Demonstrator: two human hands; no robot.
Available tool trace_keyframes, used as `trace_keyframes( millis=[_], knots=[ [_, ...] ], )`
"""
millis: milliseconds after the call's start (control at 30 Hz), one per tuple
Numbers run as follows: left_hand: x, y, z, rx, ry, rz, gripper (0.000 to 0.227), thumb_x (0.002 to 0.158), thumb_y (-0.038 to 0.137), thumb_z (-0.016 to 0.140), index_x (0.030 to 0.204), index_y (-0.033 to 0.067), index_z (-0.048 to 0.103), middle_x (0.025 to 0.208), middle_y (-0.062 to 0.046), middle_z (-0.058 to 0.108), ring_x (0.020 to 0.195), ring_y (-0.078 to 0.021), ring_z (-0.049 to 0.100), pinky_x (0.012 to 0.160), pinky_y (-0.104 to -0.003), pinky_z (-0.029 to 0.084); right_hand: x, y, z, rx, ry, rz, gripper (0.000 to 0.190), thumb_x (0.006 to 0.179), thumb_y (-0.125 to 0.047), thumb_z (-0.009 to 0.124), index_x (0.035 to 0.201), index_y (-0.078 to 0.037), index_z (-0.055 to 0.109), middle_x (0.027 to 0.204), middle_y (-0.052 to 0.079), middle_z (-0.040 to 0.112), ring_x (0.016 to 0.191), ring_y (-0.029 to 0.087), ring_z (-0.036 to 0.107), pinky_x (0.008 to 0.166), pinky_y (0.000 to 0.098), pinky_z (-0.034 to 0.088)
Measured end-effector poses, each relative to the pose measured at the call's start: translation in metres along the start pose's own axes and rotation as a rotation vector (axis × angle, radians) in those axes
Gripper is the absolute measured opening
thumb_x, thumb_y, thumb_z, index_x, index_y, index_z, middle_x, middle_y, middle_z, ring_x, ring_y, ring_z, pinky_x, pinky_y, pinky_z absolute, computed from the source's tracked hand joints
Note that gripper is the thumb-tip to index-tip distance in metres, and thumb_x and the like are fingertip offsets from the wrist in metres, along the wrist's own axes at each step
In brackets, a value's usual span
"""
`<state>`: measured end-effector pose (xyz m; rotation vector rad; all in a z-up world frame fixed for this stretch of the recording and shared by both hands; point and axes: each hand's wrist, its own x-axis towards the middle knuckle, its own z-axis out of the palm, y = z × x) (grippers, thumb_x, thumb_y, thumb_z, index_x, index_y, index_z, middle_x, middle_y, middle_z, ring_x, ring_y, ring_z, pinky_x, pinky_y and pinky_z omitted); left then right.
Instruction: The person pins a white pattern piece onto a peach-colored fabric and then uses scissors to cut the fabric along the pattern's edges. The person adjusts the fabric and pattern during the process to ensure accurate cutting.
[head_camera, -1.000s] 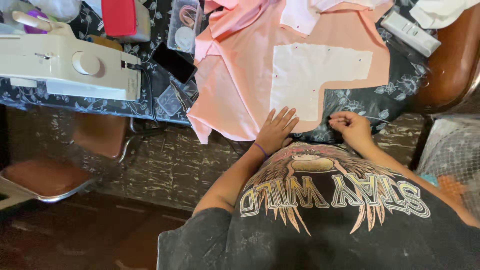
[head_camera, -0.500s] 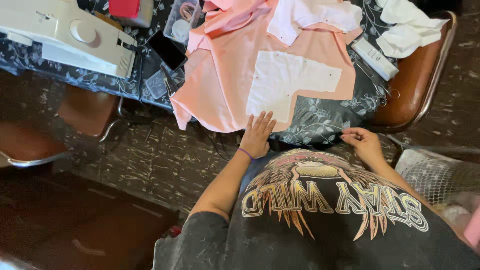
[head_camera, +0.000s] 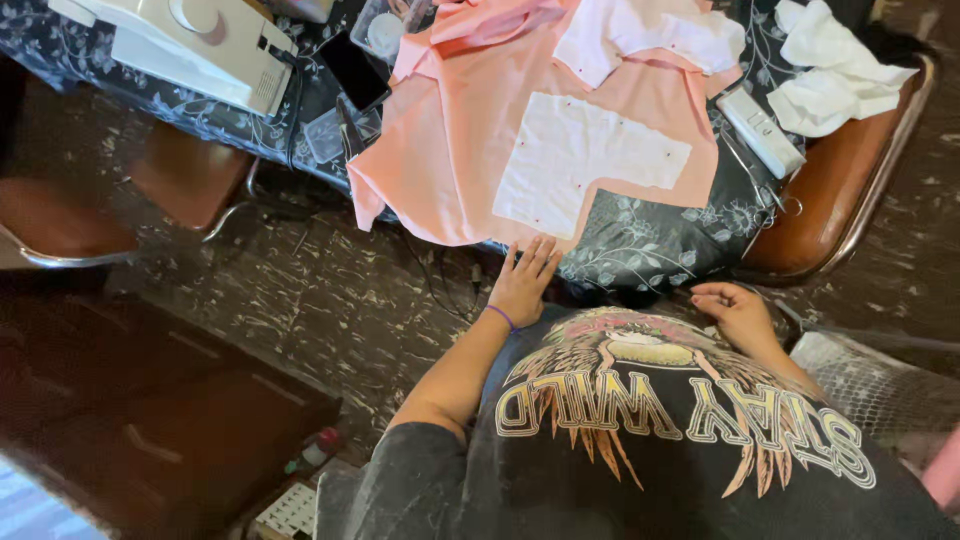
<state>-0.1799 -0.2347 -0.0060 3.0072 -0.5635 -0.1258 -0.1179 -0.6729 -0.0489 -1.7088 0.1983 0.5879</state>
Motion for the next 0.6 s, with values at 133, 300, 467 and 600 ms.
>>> trace_keyframes(
  millis=[133,300,467,600],
  knots=[
    [0.000,0.003,0.005,-0.009,-0.011,-0.020,0.110,0.068,0.021,0.073,0.171,0.0137,0.033,0.180,-0.013,0.025,0.166,-0.0369,0.023,0.133,-0.066,0.018,-0.005,-0.019,-0.001,-0.032,-0.025,0.001,0.036,0.096,-0.001,0.077,0.131,-0.004,0.077,0.106,0.012,0.080,0.095,0.014,0.071,0.089,0.0310,0.057],
    [0.010,-0.003,0.023,-0.106,0.289,-0.034,0.082,0.069,0.031,0.061,0.150,0.0166,0.061,0.163,-0.011,0.052,0.154,-0.0338,0.047,0.128,-0.069,0.023,0.002,-0.036,-0.004,-0.213,0.002,-0.058,0.034,0.094,-0.008,0.082,0.127,-0.011,0.080,0.103,0.009,0.081,0.087,0.014,0.070,0.083,0.0300,0.055],
    [0.057,-0.023,0.018,-0.182,0.422,-0.064,0.076,0.075,0.040,0.063,0.147,0.0172,0.064,0.162,-0.011,0.054,0.153,-0.0337,0.049,0.128,-0.067,0.027,0.048,-0.054,0.003,-0.698,0.082,-0.238,0.040,0.091,-0.037,0.088,0.130,-0.031,0.079,0.110,-0.005,0.080,0.087,0.016,0.072,0.077,0.0317,0.055],
    [0.112,-0.045,0.005,-0.135,0.332,-0.084,0.081,0.086,0.049,0.069,0.159,0.0170,0.054,0.170,-0.014,0.045,0.159,-0.0359,0.042,0.129,-0.066,0.029,0.076,-0.116,0.041,-1.052,0.076,-0.663,0.079,0.091,-0.049,0.078,0.155,-0.006,0.061,0.154,0.023,0.064,0.141,0.042,0.061,0.123,0.0507,0.043]
  ],
)
